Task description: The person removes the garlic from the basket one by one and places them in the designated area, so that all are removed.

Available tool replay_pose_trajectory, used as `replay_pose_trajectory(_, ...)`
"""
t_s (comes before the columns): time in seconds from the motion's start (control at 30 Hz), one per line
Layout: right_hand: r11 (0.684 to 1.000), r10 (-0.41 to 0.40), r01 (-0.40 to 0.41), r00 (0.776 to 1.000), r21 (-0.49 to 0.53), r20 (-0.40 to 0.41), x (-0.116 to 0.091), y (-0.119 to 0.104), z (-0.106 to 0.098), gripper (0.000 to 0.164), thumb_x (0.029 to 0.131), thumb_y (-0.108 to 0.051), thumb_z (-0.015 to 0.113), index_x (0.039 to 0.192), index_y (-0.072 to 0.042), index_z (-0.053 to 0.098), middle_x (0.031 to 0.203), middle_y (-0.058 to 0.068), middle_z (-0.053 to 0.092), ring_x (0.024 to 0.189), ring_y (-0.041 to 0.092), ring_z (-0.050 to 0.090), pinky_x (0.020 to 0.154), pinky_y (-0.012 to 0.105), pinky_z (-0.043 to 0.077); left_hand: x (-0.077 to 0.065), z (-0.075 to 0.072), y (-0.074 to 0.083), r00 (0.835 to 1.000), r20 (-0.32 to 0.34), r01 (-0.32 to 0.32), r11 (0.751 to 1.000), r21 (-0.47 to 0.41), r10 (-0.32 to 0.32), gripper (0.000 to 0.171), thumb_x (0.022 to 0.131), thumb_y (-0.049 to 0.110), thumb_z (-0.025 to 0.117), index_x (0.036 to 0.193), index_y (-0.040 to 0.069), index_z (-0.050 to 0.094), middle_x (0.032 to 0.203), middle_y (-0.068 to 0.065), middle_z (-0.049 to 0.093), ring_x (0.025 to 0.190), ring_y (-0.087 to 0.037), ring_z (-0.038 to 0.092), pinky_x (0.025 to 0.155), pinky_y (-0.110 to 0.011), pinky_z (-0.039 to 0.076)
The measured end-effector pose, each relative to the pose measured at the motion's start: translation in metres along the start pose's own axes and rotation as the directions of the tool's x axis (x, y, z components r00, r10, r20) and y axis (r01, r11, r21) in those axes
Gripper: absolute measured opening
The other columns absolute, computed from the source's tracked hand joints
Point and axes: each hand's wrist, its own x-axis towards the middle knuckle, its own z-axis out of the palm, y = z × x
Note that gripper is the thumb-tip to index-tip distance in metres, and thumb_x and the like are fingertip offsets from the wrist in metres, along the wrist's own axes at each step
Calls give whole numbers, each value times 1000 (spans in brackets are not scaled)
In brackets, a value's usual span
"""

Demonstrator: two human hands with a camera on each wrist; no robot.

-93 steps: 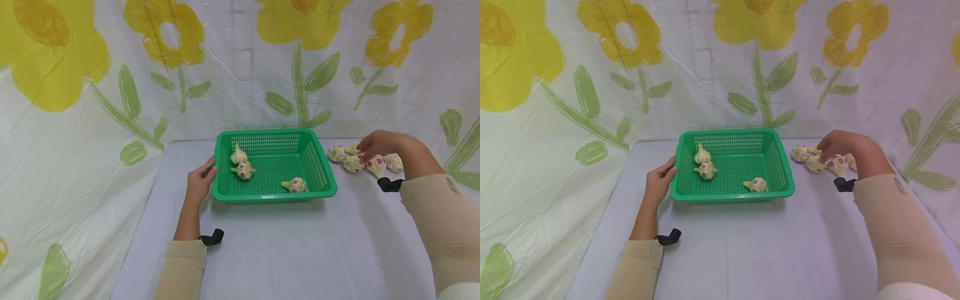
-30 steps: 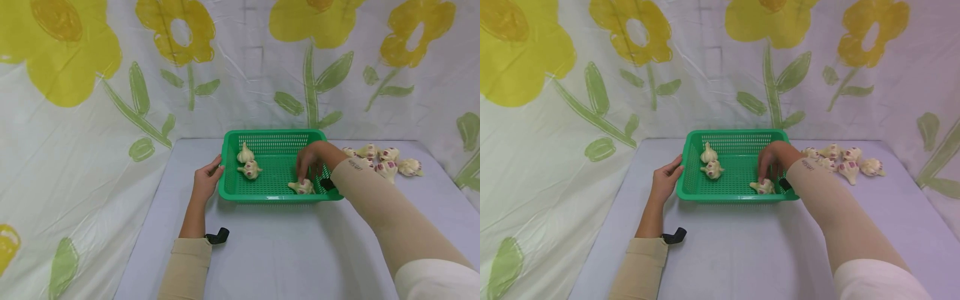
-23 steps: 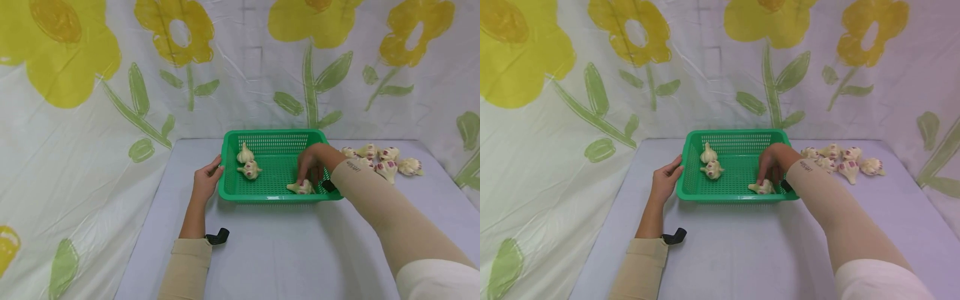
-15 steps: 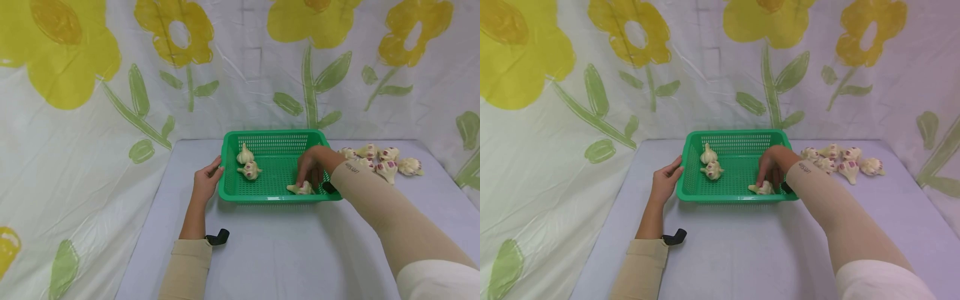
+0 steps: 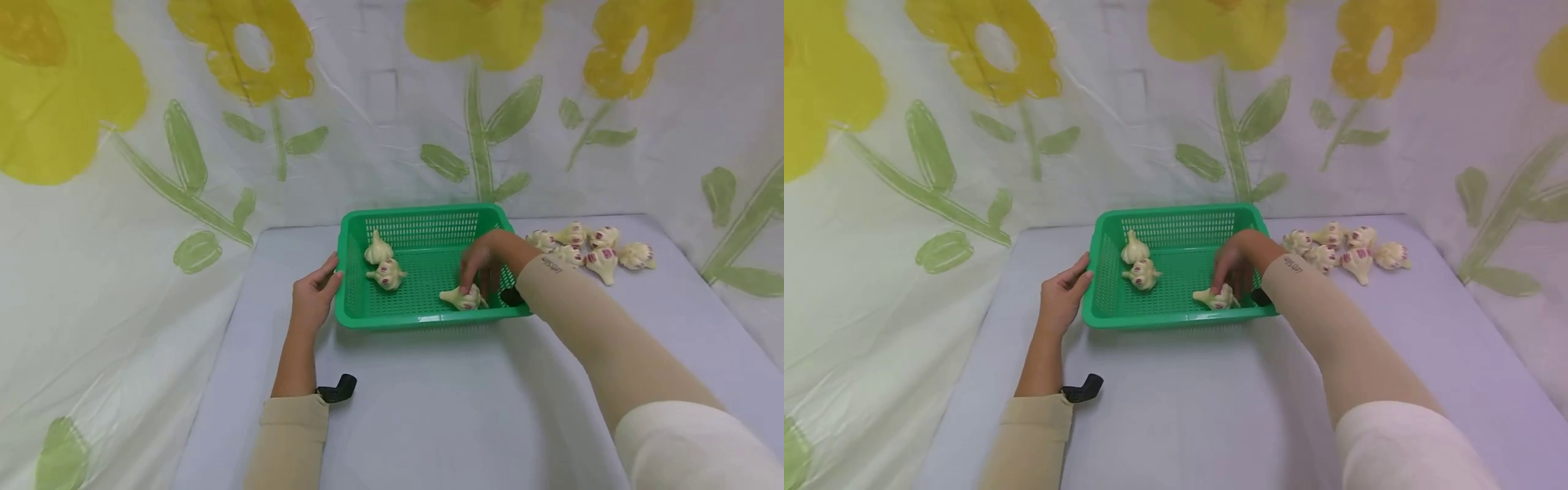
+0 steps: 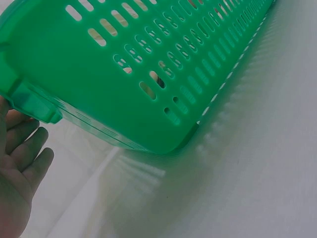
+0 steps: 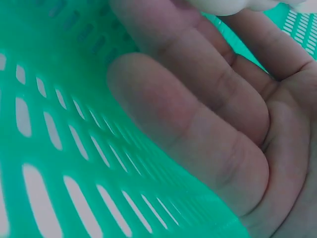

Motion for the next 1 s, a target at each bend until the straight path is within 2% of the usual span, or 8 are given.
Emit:
replay_pose_trajectory(0.17,999,-29,28,999,15,16,3,-3,-2,54,84,-38,76,126,-6,61,125,10,61,103,27,68,92,47,57,1,-4,-1,1000,25,1,1000,1,-1,45,96,32,66,135,12,59,143,3,55,134,-10,50,108,-25,43)
replay_pose_trajectory(0.33,996,-87,86,996,40,28,6,2,-3,40,84,-35,77,111,-8,65,106,5,65,90,20,68,88,42,58,1,-2,-2,1000,18,-3,1000,-4,3,45,95,32,66,135,11,60,143,2,55,134,-12,50,108,-26,44)
replay_pose_trajectory(0.5,984,-164,160,985,76,50,9,0,-5,26,87,-26,75,104,-7,67,92,1,65,80,13,58,82,33,55,0,-6,-1,1000,7,-11,1000,16,11,47,95,35,66,135,12,60,143,4,55,133,-11,51,108,-26,44)
replay_pose_trajectory(0.6,971,-224,218,973,102,55,9,0,-5,27,88,-21,74,109,-5,68,96,3,65,83,12,56,85,32,53,0,-7,0,1000,5,-11,1000,20,11,47,95,36,66,135,12,60,142,4,56,132,-10,51,108,-26,44)
replay_pose_trajectory(0.73,946,-293,286,956,149,22,5,1,-4,40,87,-17,74,123,-3,64,109,7,64,94,15,60,94,38,53,1,-7,0,1000,9,-7,1000,4,7,45,95,33,66,135,11,60,143,3,56,133,-11,51,109,-27,43)
replay_pose_trajectory(0.9,919,-346,354,935,174,-75,-2,8,-5,53,88,-14,73,136,-2,55,119,10,60,102,20,59,102,43,49,2,-7,2,1000,24,19,1000,-19,-18,43,97,26,65,136,10,59,144,1,54,135,-13,49,111,-28,41)
replay_pose_trajectory(1.0,897,-383,404,913,182,-138,-6,11,-5,56,88,-14,71,139,-2,52,120,10,60,104,21,59,104,47,47,-2,-7,12,999,26,34,999,-9,-34,41,97,21,64,135,7,58,144,-2,54,135,-15,49,111,-29,41)
